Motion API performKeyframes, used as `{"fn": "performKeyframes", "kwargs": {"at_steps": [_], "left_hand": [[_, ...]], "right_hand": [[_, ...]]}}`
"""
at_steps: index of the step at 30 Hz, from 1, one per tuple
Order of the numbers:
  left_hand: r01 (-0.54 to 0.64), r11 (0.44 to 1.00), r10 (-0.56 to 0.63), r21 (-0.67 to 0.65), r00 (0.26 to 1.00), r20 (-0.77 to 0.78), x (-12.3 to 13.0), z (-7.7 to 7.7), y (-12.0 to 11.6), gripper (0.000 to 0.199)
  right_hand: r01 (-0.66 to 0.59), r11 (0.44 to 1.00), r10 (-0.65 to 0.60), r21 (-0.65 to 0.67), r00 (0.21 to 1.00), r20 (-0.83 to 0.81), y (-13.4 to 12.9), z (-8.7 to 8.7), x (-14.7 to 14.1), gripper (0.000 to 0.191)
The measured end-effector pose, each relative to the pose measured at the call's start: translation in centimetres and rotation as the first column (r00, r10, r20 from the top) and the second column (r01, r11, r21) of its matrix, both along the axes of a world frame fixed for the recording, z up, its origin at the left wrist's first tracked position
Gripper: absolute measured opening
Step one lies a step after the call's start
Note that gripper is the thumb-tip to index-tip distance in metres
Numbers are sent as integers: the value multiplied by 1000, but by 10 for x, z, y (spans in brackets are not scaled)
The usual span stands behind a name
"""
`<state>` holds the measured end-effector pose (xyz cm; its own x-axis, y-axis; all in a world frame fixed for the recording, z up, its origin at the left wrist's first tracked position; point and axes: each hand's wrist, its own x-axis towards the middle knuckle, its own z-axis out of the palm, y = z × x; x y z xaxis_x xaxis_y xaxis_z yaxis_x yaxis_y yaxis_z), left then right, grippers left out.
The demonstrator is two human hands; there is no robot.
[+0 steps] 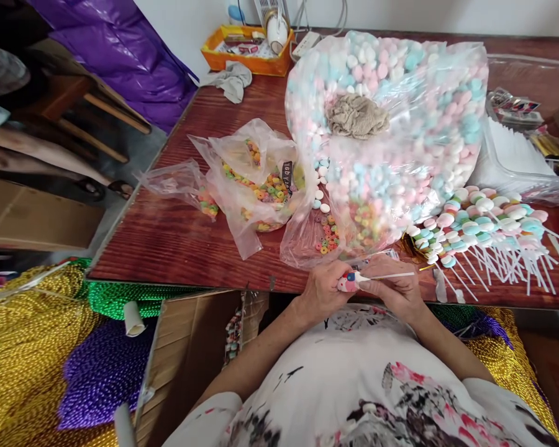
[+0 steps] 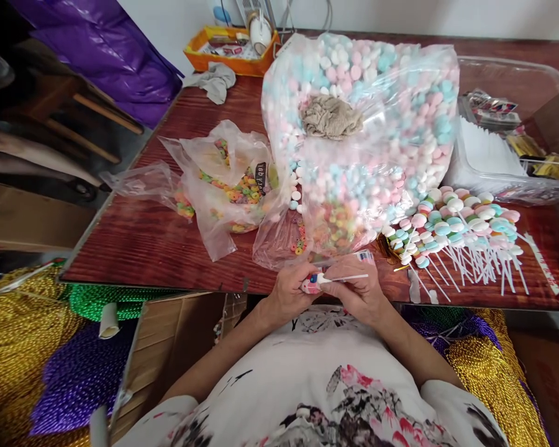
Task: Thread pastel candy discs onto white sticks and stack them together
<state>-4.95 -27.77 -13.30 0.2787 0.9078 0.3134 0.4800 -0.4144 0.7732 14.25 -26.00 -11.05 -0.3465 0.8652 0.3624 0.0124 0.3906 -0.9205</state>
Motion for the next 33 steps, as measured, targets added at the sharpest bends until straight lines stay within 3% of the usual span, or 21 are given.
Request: {"fn": "performKeyframes", "kwargs": {"at_steps": [5, 9, 11, 13, 15, 18, 22, 26, 29, 31, 33], "left_hand": [[-4, 999, -3, -52, 992, -124, 1, -2, 4, 25], [-35, 967, 37, -252, 999, 4, 2, 5, 11, 22], [-2, 909, 69, -417, 987, 145, 1, 9, 16, 26], [77, 815, 105, -575, 955, 278, 0, 11, 20, 37], [182, 731, 119, -658, 915, 385, -1, 14, 24, 44], [297, 682, 75, -668, 880, 469, 0, 19, 31, 45], [332, 699, 5, -634, 883, 469, 2, 24, 37, 43], [149, 795, 26, -588, 960, 279, 0, 23, 37, 42], [47, 874, -5, -484, 996, 87, -2, 22, 37, 36], [52, 889, -39, -454, 999, 39, -3, 23, 36, 33], [125, 871, -115, -476, 992, 52, -4, 25, 37, 32]], "right_hand": [[-87, 996, 85, 8, 986, 141, 12, -2, -9, 7], [-120, 991, 127, -55, 976, 174, 22, -1, -13, 22], [-109, 985, 118, -133, 991, 59, 27, 3, -8, 41], [-103, 971, 85, -215, 992, -95, 32, 9, -1, 51], [-103, 959, 62, -263, 986, -157, 37, 15, 3, 41], [-105, 964, 73, -245, 988, -136, 46, 20, 2, 12], [-63, 976, 34, -208, 990, -140, 53, 18, -5, 8], [138, 986, -141, -95, 990, -24, 53, 10, -10, 9], [215, 976, -216, -41, 976, -12, 51, 5, -15, 13], [236, 971, -238, -45, 970, -49, 50, 3, -19, 14], [182, 983, -185, -37, 980, -71, 51, 4, -20, 14]]}}
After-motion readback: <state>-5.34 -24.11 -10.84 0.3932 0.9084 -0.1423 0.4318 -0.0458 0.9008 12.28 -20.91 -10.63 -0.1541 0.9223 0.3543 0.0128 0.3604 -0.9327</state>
